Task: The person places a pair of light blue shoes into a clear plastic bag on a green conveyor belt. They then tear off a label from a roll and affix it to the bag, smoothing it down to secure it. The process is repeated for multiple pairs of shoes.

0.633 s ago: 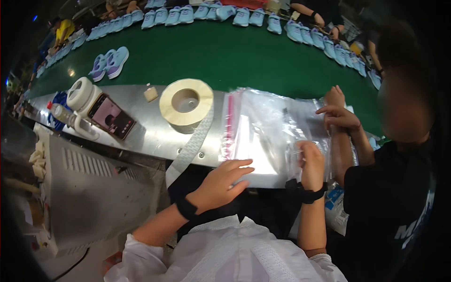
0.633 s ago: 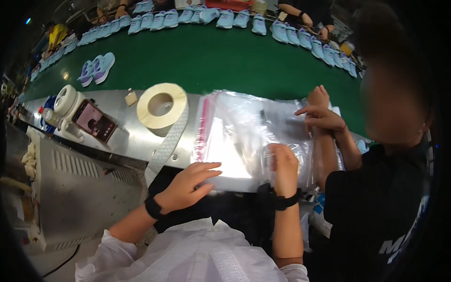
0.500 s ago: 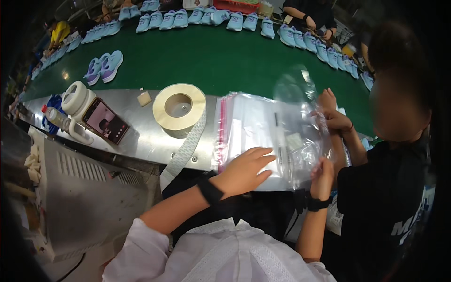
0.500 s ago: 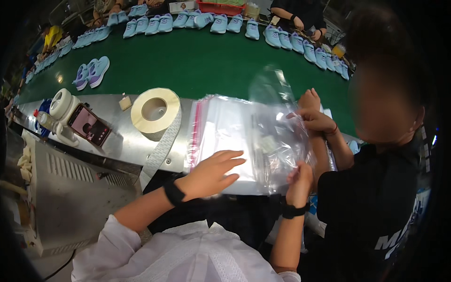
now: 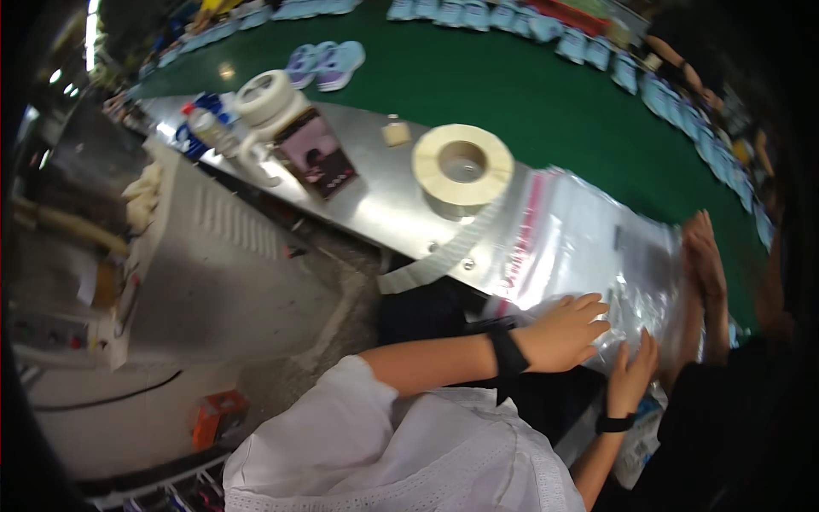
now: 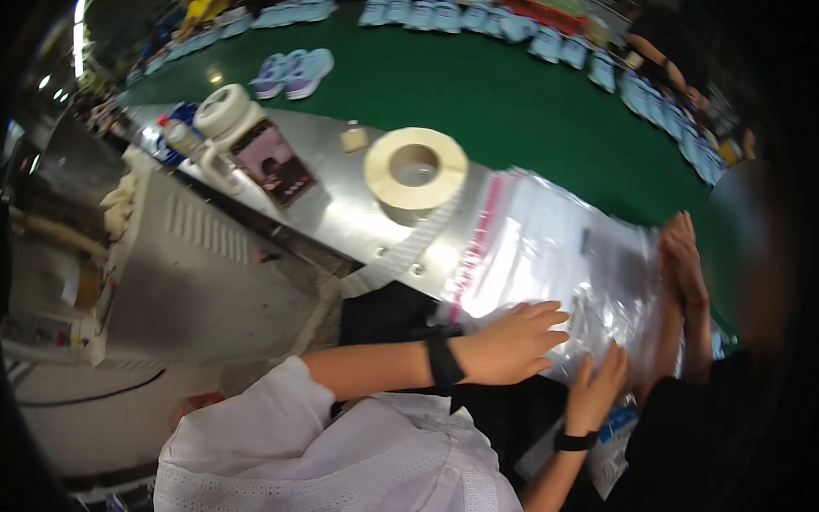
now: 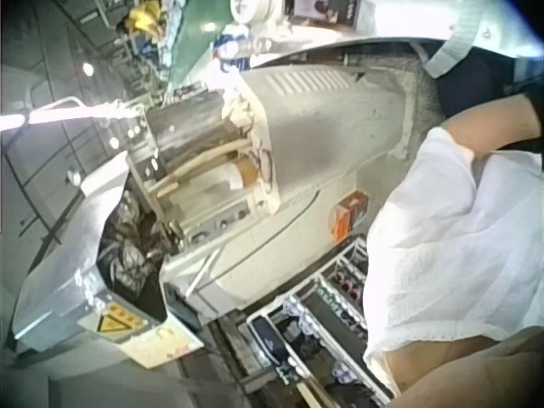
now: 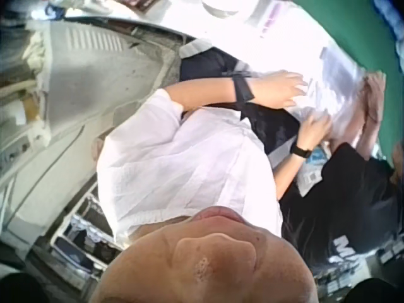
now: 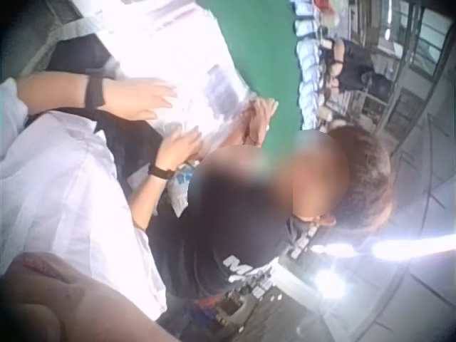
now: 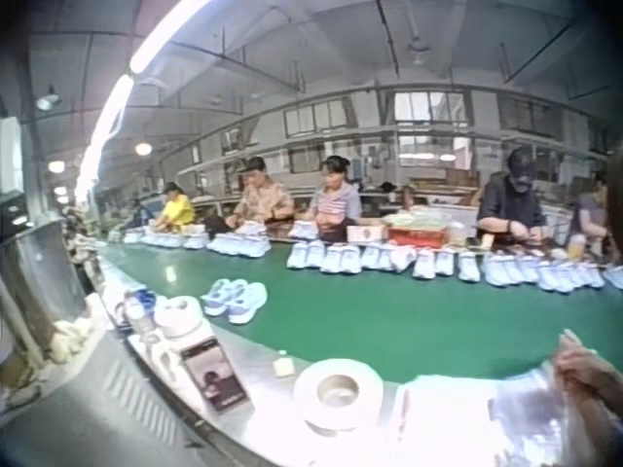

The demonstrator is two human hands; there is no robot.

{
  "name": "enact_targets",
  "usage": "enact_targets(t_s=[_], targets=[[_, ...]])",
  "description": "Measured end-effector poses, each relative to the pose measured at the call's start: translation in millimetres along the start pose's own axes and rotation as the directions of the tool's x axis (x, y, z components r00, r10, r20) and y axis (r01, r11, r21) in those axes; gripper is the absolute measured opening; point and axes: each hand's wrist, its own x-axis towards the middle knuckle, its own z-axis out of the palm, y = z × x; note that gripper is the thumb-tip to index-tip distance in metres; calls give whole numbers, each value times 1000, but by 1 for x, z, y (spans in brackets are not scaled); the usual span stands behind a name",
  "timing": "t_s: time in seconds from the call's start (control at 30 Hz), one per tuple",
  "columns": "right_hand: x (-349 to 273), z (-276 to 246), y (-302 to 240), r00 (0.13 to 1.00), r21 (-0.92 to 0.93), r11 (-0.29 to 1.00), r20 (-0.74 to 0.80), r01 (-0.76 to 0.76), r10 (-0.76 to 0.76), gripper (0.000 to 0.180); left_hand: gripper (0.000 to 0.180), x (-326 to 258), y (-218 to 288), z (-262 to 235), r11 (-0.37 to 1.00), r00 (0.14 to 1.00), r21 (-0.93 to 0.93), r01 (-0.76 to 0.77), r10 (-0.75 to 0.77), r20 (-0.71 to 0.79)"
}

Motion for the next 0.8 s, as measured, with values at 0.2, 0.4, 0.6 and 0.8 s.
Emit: enact_targets(t_s=[0.2, 0.4, 0.6, 0.8], targets=[[8, -3, 30, 982, 224, 974, -174, -33, 73, 30, 15, -154, -34, -102, 665, 423, -415, 621, -730, -537], [9, -15, -88, 961, 455, 850, -51, 264, -271, 23, 40, -223, -128, -113, 636, 504, -73, 769, -672, -542], [2, -11, -127, 874, 632, 704, 83, 324, -478, 18, 23, -202, -87, -126, 656, 829, 515, 552, -495, -258], [-6, 2, -152, 720, 834, 537, 293, 129, -629, 12, 21, -166, -19, -129, 810, 831, 284, 513, -552, 76]])
